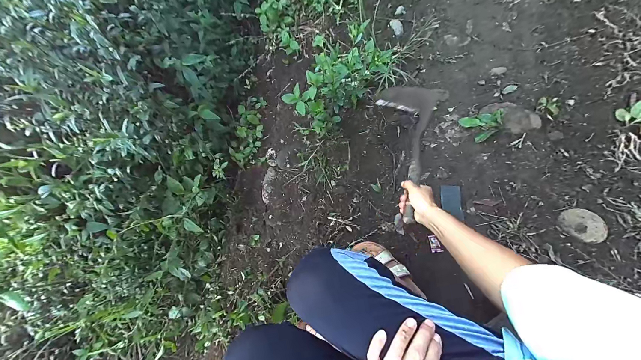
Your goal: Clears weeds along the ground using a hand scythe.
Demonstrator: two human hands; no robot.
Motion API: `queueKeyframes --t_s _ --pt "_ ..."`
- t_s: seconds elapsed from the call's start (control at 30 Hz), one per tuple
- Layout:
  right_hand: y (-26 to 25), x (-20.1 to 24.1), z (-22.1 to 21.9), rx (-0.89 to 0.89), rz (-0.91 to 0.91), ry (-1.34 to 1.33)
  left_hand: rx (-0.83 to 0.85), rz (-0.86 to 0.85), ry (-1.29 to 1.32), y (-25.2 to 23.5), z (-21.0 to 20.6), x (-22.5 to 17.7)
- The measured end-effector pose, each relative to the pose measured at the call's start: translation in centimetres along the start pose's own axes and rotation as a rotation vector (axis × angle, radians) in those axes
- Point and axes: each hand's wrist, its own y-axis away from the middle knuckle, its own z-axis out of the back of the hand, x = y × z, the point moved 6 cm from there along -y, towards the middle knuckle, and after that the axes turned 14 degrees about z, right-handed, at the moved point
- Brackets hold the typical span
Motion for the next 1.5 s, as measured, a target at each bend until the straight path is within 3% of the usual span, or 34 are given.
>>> queueKeyframes --t_s 0.1,0.17,0.27,0.37,0.47,0.63,0.73,0.83,0.93,1.03,1.13,1.2,1.27,1.37,1.5 --pt "-0.2 0.2 -4.4 -0.043 0.014 -0.203 -0.019 -0.011 -0.007 0.1 -0.2 0.1" --pt "0.6 -3.1 -5.8 0.07 -0.024 -0.017 -0.014 -0.022 -0.013 0.2 -0.3 0.0" --pt "2.2 -8.4 -3.9 0.299 -0.134 0.314 0.008 -0.033 -0.005 0.0 -0.4 0.0" --pt "1.9 -6.3 -0.2 0.276 -0.146 0.375 0.014 -0.031 -0.007 0.2 -0.1 0.0" --pt "0.3 -2.0 0.5 0.197 -0.023 0.338 0.009 -0.013 -0.019 0.3 0.1 0.2" --pt "-0.4 1.0 -6.2 -0.024 0.055 -0.14 -0.007 0.003 -0.041 0.4 0.2 0.6" --pt "0.6 -3.8 -8.5 0.084 -0.011 0.024 0.0 0.004 -0.048 0.3 0.2 0.7" --pt "1.2 -8.2 -5.4 0.265 -0.151 0.309 0.01 -0.007 -0.031 0.0 0.0 0.7" --pt "0.6 -4.9 -1.4 0.23 -0.105 0.349 0.03 -0.012 -0.025 0.4 0.3 0.4" --pt "-0.2 -0.1 -0.2 0.061 0.046 0.197 0.027 -0.005 -0.025 0.4 0.3 0.4" --pt "-0.2 2.7 -2.6 -0.12 0.178 -0.129 0.005 0.009 -0.022 0.3 0.2 0.6" --pt "0.3 2.4 -5.1 -0.161 0.188 -0.233 0.0 0.006 -0.03 0.3 0.1 0.7" --pt "0.2 -1.9 -6.4 -0.076 0.142 -0.077 -0.007 -0.011 -0.027 0.4 -0.2 0.7" --pt "0.1 -8.4 -4.0 0.23 -0.083 0.399 -0.004 -0.035 -0.006 0.2 -0.3 0.4" --pt "-0.5 -3.6 -0.7 0.206 -0.074 0.409 0.013 -0.025 0.01 0.2 0.0 0.2"
